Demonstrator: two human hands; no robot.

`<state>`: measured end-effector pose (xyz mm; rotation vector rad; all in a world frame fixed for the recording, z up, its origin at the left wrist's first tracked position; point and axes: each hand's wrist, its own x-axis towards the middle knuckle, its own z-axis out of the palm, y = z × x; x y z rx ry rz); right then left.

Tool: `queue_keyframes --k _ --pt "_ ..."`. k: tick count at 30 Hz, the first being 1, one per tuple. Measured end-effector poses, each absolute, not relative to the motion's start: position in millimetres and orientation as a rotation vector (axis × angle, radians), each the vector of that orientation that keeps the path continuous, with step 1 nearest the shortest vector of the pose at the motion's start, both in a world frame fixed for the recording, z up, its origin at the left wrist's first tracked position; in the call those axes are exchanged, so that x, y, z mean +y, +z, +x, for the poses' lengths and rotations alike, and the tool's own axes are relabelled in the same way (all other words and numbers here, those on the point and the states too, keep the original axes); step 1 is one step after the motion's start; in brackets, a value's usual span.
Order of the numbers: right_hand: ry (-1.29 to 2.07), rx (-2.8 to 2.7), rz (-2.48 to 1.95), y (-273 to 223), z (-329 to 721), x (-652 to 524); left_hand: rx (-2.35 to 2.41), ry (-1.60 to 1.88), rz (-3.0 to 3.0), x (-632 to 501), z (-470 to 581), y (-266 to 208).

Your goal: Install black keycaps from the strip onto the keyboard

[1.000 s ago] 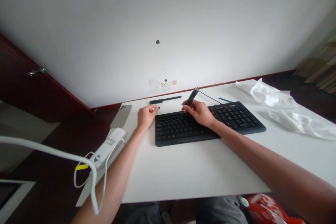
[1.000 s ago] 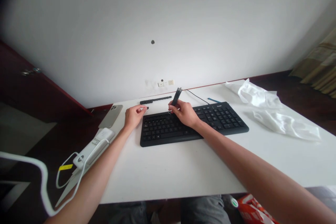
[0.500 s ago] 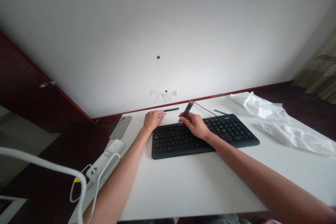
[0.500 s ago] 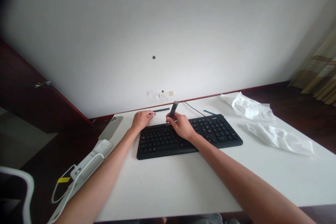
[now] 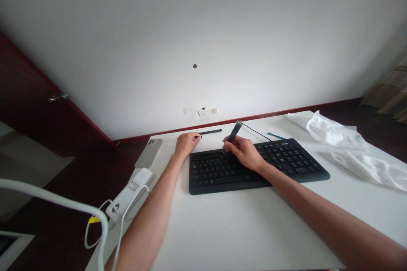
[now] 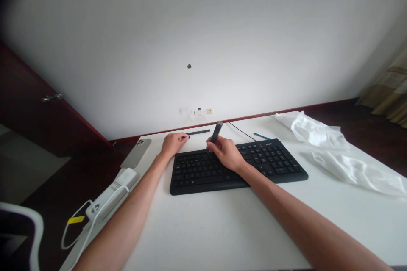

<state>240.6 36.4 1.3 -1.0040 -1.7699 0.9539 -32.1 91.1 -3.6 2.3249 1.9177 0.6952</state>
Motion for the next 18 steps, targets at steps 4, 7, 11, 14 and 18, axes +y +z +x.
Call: queue_keyframes --k 4,7,11,14,18 --pt "0.941 -1.775 -1.018 1.1 240.4 36.2 1.931 0.691 2.294 93.9 -30.2 -6.7" --pt "0.937 -1.783 -1.033 1.6 240.0 35.7 1.931 0.710 2.293 95.5 -28.8 -8.1" --pt "0.945 -1.786 -1.035 1.9 239.7 35.3 1.946 0.721 2.281 96.6 -29.1 -9.3" --pt "0.935 -1.787 -1.043 1.3 239.6 35.5 1.952 0.716 2.274 97.6 -30.4 -10.5" --pt "0.926 -1.791 -1.038 1.3 239.1 35.9 1.946 0.744 2.269 100.6 -31.7 -13.7"
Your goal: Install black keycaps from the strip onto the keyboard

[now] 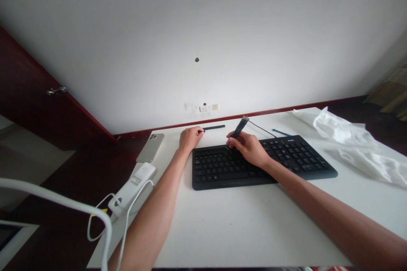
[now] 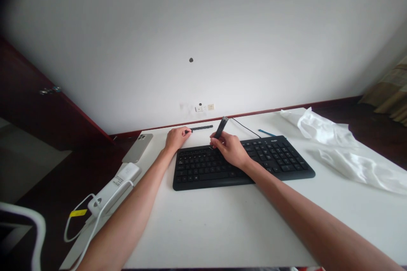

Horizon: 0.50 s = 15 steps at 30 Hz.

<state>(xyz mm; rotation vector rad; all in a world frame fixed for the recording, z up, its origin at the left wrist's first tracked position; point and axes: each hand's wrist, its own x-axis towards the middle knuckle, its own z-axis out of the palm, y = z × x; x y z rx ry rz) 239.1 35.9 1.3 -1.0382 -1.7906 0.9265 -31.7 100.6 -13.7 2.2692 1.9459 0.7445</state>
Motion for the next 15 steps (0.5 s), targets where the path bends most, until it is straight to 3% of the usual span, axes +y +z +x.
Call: queue_keyframes --k 15 --pt "0.903 -1.805 -1.048 0.4 238.5 35.4 1.985 0.818 2.214 104.0 -31.5 -18.2"
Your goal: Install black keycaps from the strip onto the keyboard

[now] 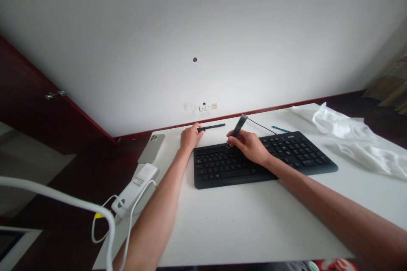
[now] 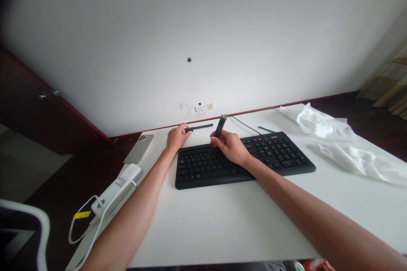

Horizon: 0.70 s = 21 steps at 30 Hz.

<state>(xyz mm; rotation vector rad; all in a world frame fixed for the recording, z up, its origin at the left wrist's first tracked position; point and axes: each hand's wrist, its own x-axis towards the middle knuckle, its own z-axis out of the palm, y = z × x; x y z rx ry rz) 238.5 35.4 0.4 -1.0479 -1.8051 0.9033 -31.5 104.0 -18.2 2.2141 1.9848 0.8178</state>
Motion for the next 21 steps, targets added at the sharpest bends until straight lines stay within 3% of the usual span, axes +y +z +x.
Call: queue_keyframes --k 9,17,21 --pt "1.021 -1.670 -1.008 -3 241 40 1.694 1.288 2.039 84 -29 -2" --pt "1.010 -1.666 -1.009 -1 242 39 1.834 1.001 2.205 20 12 4" --pt "1.028 -1.647 -1.006 -1 243 39 1.785 1.024 2.173 13 13 -1"
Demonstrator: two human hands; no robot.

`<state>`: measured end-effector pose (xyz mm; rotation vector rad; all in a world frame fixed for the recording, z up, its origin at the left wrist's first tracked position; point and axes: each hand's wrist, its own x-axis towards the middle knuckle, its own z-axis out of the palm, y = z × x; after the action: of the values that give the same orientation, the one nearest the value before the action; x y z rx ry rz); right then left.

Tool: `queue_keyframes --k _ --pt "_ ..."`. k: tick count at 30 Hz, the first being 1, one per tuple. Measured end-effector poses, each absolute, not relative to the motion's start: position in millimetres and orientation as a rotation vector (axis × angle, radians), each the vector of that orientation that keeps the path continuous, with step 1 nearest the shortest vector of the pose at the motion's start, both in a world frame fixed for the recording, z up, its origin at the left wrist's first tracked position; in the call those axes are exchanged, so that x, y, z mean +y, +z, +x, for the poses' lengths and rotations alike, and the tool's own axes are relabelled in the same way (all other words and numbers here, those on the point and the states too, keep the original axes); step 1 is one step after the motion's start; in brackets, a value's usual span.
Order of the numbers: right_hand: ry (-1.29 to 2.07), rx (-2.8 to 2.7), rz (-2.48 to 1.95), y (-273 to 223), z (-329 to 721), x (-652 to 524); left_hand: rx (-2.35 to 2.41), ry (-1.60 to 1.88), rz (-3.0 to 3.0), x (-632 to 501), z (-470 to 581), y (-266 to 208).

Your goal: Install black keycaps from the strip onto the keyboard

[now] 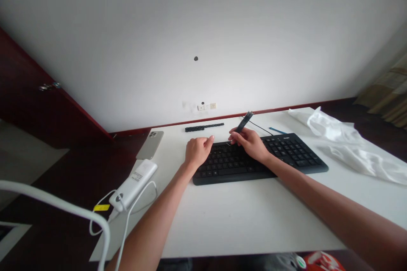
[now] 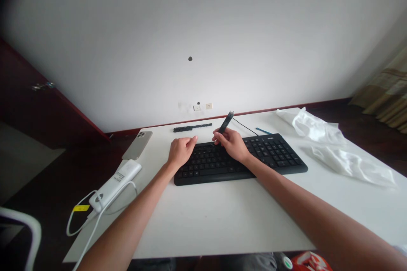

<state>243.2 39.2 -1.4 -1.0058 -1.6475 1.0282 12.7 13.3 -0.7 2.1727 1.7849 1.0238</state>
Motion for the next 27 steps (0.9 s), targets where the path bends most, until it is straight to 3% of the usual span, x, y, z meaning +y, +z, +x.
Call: queue_keyframes --k 27 --pt "1.104 -1.588 -1.031 7.3 241.2 33.9 1.650 0.977 2.134 17.3 12.3 1.3"
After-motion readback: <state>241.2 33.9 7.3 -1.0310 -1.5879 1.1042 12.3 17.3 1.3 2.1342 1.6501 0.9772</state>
